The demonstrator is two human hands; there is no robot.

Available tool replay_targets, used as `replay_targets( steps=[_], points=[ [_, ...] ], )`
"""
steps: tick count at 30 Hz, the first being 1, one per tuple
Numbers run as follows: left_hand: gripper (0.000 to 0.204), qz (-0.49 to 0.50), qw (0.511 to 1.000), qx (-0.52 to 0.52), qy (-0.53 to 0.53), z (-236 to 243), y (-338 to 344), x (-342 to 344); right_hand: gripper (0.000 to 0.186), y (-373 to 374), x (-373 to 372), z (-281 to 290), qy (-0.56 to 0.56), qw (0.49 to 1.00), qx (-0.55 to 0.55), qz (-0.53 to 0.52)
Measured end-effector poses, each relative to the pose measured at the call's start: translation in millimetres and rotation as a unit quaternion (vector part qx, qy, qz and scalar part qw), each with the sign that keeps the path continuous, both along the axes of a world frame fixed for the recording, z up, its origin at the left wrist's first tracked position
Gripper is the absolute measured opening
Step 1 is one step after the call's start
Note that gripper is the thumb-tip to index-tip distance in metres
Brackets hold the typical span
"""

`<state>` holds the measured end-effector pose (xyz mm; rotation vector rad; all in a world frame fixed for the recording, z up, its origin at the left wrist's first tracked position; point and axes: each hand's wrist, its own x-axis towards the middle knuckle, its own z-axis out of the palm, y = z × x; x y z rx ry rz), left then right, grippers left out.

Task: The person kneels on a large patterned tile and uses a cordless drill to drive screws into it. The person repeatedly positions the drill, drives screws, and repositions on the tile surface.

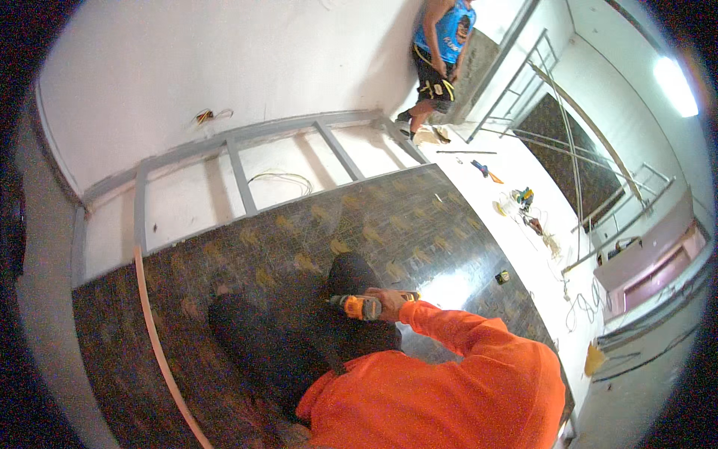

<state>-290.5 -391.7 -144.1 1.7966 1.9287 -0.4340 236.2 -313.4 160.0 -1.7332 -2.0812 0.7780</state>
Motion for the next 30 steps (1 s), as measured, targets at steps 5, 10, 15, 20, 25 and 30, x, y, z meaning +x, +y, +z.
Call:
replay_targets(
  steps=[5,10,15,20,25,30],
  points=[
    [0.046,0.021,0.998,0.044,-0.028,-10,46,31,0.049,-19,-1,16,0.017,0.998,-0.048,-0.034],
    [0.05,0.043,0.995,0.088,-0.032,2,72,52,0.051,-31,-12,57,0.164,0.968,-0.022,-0.187],
    [0.055,0.072,0.988,0.139,-0.014,-8,79,57,0.032,5,7,128,0.036,0.96,0.02,-0.278],
    [0.06,0.119,0.977,0.176,0.023,-37,68,54,0.038,63,51,131,-0.078,0.963,0.093,-0.242],
    [0.065,0.163,0.957,0.21,0.118,-25,21,20,0.047,109,92,41,-0.205,0.977,0.03,-0.047],
    [0.07,0.173,0.953,0.179,0.173,-27,-15,-11,0.047,92,100,-54,-0.186,0.978,-0.024,0.092]
  ],
)
